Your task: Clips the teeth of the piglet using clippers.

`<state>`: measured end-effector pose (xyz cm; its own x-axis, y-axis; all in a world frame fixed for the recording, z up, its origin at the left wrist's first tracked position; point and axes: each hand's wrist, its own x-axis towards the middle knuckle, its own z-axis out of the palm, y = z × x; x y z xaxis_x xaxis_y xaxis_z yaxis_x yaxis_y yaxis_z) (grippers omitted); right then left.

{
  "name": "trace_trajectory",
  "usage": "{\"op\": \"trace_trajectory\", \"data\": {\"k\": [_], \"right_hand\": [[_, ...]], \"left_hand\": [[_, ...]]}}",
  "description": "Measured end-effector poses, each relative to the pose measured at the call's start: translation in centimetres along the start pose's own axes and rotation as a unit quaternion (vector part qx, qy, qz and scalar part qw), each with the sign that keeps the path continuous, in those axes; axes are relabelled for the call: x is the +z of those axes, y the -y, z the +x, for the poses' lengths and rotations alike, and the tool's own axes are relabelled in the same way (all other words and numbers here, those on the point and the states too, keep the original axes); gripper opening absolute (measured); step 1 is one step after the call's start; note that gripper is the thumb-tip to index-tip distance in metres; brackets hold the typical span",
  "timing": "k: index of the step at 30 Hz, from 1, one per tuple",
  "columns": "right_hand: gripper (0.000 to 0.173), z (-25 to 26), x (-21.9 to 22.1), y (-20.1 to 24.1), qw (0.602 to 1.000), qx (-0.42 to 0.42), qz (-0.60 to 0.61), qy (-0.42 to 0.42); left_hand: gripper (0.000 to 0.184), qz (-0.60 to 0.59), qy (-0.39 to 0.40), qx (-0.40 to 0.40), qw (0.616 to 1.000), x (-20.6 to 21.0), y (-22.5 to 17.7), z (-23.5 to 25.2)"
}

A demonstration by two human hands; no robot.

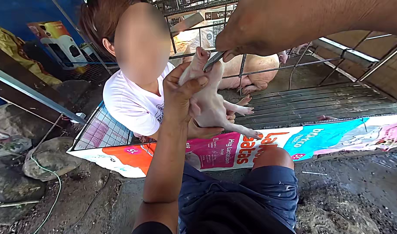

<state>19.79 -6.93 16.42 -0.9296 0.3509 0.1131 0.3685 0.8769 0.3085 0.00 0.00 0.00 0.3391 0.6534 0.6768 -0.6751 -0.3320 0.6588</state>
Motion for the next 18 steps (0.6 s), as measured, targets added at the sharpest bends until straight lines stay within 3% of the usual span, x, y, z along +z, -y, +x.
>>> {"op": "trace_trajectory", "data": {"k": [3, 5, 7, 10, 12, 14, 18], "right_hand": [[0.016, -1.1, 0.4, 4.2, 0.966, 0.257, -0.007, -0.008], [0.02, -1.5, 0.7, 5.8, 0.924, 0.357, 0.126, -0.05], [0.022, -0.6, 2.9, 9.3, 0.804, 0.429, 0.396, -0.117], [0.029, 1.5, 8.6, 13.0, 0.574, 0.412, 0.662, -0.25], [0.031, 2.4, 10.6, 13.3, 0.485, 0.361, 0.739, -0.297], [0.032, 2.8, 10.9, 13.2, 0.449, 0.336, 0.762, -0.325], [0.034, 3.1, 10.8, 12.8, 0.434, 0.333, 0.771, -0.327]], "left_hand": [[0.028, 0.005, -0.016, 0.025, 1.0, 0.1, 0.2, -0.2], [0.028, 0.007, -0.028, 0.046, 0.999, 0.0, 0.3, -0.4], [0.027, 0.016, -0.043, 0.062, 0.997, 0.0, 0.3, -0.9], [0.022, 0.052, -0.059, 0.045, 0.996, 0.5, 0.0, -2.2], [0.021, 0.048, -0.075, 0.045, 0.995, 0.8, -0.1, -2.4], [0.022, 0.03, -0.067, 0.065, 0.995, 0.5, 0.1, -2.4], [0.027, 0.013, -0.061, 0.08, 0.995, 0.1, 0.1, -2.8]]}}
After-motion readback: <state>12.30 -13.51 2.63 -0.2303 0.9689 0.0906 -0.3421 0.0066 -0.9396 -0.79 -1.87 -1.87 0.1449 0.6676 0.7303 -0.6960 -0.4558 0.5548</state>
